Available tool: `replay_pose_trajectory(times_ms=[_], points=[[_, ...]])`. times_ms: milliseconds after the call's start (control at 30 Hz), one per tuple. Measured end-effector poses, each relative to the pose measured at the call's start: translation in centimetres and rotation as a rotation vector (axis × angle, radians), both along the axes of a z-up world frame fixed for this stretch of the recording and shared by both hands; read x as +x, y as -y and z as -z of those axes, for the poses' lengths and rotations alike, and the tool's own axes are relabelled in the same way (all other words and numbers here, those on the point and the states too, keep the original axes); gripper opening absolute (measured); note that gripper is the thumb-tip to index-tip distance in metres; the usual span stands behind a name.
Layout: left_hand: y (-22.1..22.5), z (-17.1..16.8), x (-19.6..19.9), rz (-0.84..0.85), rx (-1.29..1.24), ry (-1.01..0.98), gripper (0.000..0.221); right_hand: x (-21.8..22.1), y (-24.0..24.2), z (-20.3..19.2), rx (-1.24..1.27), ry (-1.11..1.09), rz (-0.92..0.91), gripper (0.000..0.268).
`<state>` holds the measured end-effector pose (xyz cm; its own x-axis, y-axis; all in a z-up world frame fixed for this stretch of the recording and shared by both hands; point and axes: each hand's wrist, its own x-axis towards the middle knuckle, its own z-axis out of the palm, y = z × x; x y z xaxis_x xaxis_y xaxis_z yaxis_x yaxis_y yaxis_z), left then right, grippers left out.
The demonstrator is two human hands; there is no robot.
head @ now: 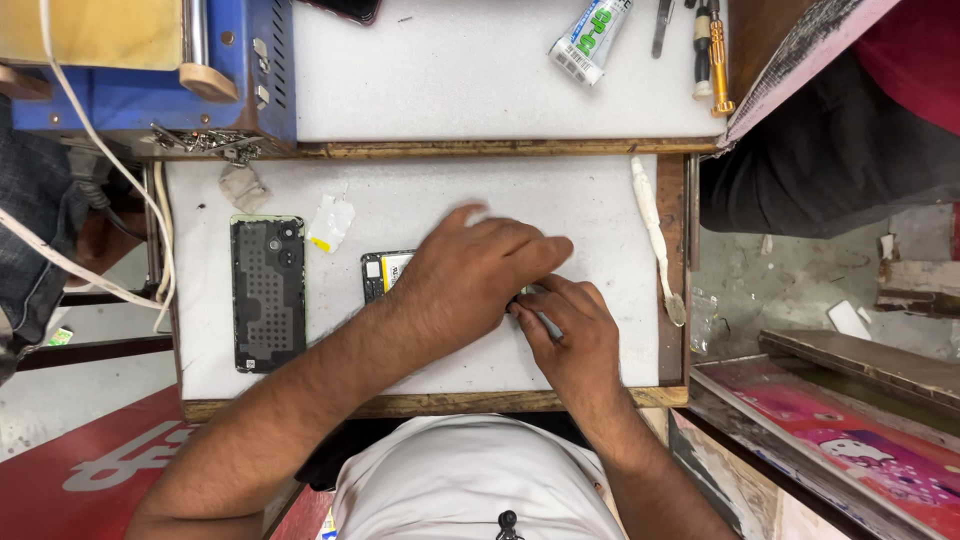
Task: The person uses a plastic pry tool to separate the back cover of a green smartphone. After removing the cover, they use a red-handled screwdriver to unscrew and remove a metal bracket from the internal chassis.
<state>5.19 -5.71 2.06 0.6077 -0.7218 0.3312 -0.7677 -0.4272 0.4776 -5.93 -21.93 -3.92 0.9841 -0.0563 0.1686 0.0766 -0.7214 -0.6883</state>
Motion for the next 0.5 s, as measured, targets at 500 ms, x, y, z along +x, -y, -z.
replay_pose_trajectory(times_ms=[500], points=[[0.4, -0.8, 0.5, -0.023, 0.003, 0.108, 0.044, 0.2, 0.0, -0.2, 0.013, -0.022, -0.01, 0.014]])
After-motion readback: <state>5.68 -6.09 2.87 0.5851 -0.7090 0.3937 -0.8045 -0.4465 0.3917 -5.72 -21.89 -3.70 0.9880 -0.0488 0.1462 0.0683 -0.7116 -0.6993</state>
